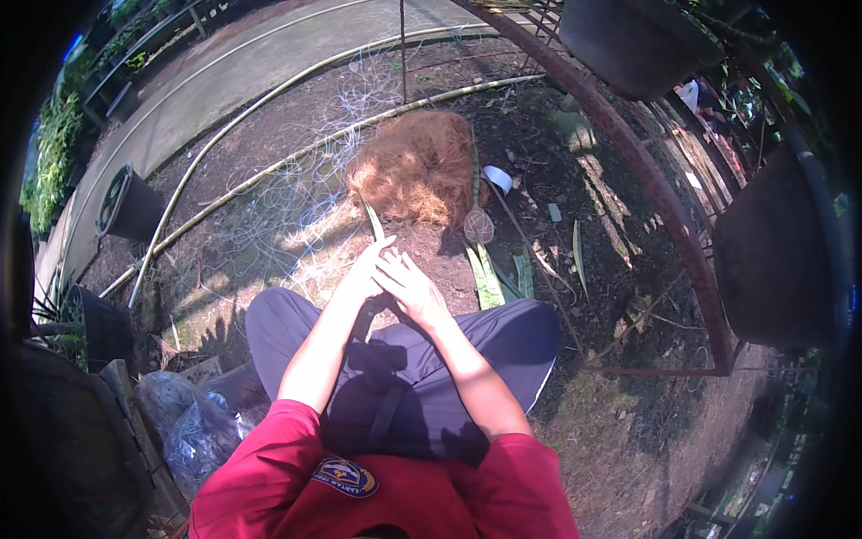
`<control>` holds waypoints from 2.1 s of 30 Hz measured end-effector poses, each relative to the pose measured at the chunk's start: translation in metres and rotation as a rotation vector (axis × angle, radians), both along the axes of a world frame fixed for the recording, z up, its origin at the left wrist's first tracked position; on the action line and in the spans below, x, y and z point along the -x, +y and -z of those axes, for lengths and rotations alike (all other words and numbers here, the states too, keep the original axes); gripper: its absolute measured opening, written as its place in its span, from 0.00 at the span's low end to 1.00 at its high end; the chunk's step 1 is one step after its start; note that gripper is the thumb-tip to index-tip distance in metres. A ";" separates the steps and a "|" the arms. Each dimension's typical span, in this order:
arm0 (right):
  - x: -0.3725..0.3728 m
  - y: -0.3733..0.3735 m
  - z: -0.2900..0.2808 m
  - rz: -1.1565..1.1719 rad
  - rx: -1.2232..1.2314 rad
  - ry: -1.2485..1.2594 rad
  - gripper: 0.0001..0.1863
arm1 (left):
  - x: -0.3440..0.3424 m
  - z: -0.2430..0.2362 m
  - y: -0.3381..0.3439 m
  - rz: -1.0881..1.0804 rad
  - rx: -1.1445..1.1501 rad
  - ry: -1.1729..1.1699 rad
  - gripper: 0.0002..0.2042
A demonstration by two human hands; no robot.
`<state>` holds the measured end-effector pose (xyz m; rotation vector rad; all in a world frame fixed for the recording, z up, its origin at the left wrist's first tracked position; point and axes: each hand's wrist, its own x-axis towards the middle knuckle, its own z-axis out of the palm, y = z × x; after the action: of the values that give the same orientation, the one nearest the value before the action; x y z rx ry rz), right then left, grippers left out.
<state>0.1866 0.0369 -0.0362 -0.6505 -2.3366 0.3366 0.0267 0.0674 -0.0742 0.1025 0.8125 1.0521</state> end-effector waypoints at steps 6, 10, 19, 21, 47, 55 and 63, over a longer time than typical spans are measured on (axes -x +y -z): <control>0.008 0.003 0.010 0.055 -0.060 0.024 0.24 | -0.005 -0.011 0.006 -0.056 0.060 0.010 0.07; 0.011 -0.001 0.011 0.075 -0.054 0.063 0.25 | -0.005 -0.013 0.009 -0.088 0.051 0.067 0.07; 0.002 0.004 0.010 0.044 -0.063 0.016 0.25 | -0.010 -0.017 -0.003 -0.151 0.076 0.023 0.13; 0.004 0.001 0.011 0.038 -0.077 0.022 0.26 | -0.008 -0.015 -0.001 -0.149 0.077 0.055 0.13; 0.017 -0.002 0.009 0.364 0.681 0.673 0.27 | -0.021 -0.029 -0.001 -0.279 -0.192 0.004 0.31; 0.007 0.007 0.021 0.169 1.343 1.339 0.26 | -0.023 -0.032 -0.006 -0.213 -0.175 0.119 0.40; 0.019 -0.010 0.006 0.448 0.292 0.282 0.24 | -0.016 -0.014 -0.001 -0.300 -0.023 -0.175 0.15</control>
<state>0.1671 0.0268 -0.0427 -1.1599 -1.8266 0.5269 0.0424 0.0666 -0.0606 -0.0944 0.6688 1.3335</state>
